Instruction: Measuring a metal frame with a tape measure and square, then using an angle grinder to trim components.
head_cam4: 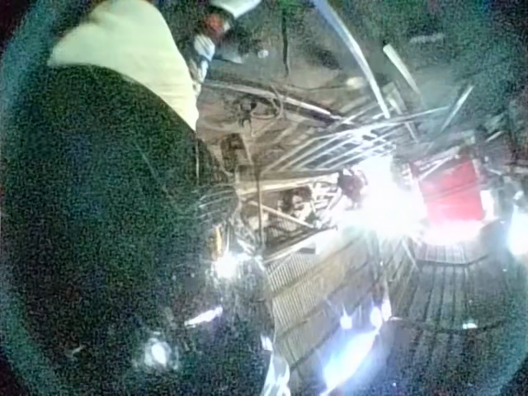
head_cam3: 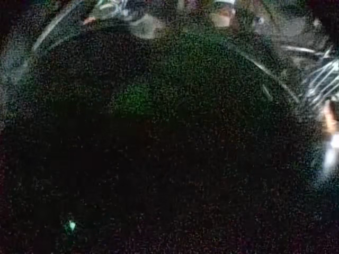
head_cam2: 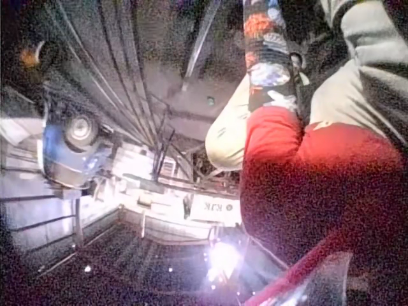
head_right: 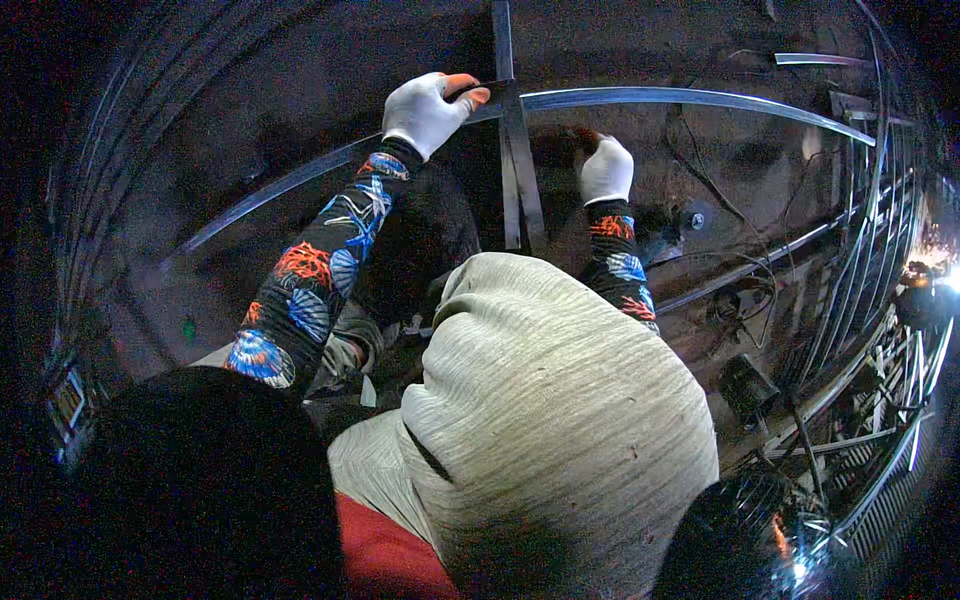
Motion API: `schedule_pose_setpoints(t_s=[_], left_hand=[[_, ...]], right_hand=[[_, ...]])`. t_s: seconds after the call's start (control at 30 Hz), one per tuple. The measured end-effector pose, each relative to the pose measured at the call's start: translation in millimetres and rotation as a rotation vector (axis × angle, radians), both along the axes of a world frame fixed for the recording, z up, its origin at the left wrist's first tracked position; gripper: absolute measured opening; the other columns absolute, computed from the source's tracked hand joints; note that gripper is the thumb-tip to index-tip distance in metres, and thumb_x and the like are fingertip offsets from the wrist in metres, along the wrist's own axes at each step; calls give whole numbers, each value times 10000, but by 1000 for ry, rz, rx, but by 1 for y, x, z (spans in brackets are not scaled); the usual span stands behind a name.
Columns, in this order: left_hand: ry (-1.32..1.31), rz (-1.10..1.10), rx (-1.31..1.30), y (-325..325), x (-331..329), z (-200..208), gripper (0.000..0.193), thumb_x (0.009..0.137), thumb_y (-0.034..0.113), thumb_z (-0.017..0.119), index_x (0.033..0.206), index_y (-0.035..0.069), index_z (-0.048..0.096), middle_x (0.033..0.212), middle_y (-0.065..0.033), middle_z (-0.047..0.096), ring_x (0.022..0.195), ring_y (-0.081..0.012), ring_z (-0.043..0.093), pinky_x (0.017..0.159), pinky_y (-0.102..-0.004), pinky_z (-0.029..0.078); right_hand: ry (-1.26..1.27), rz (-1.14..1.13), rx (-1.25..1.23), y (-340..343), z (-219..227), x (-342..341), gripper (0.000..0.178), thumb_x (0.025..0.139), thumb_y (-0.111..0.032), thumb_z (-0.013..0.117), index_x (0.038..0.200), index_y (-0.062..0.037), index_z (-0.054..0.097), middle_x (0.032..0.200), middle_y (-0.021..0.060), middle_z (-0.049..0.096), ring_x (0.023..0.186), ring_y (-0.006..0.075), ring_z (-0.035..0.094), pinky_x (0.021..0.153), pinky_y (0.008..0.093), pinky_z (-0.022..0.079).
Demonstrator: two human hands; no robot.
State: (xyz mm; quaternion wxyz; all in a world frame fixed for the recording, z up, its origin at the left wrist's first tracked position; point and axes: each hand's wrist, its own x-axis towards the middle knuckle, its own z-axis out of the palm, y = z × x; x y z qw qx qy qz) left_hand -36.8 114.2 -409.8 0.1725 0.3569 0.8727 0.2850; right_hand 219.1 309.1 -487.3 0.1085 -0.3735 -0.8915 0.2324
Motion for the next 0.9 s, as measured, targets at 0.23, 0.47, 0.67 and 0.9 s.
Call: schedule_pose_setpoints(t_s=[0.23,0.47,0.67,0.9], left_hand=[[19,9,17,3,4,-3,429,889,572,777,1079,191,826,946,-87,790,858,-283,765,770,-385,608],[66,-23,41,1,2,-9,419,905,585,754,1075,208,824,925,-87,783,816,-284,757,738,-390,606],[86,-31,32,2,0,-12,442,904,606,744,1076,206,825,930,-90,784,815,-281,759,729,-386,608],[76,-11,59,-1,2,-11,438,883,589,771,1052,189,830,924,-99,782,834,-298,756,749,-389,606]], right_hand=[[69,155,111,3,5,1,246,875,-25,637,1050,-28,810,1005,187,779,968,318,765,885,368,599],[4,198,130,11,-9,2,331,860,-7,561,1076,-42,809,1060,183,773,973,330,754,897,377,590],[39,307,220,19,-22,9,331,853,-21,587,1092,-74,811,1033,183,766,970,349,737,873,396,589],[121,328,206,20,-13,2,174,864,-28,613,955,-42,761,933,195,741,913,387,723,873,448,590]])
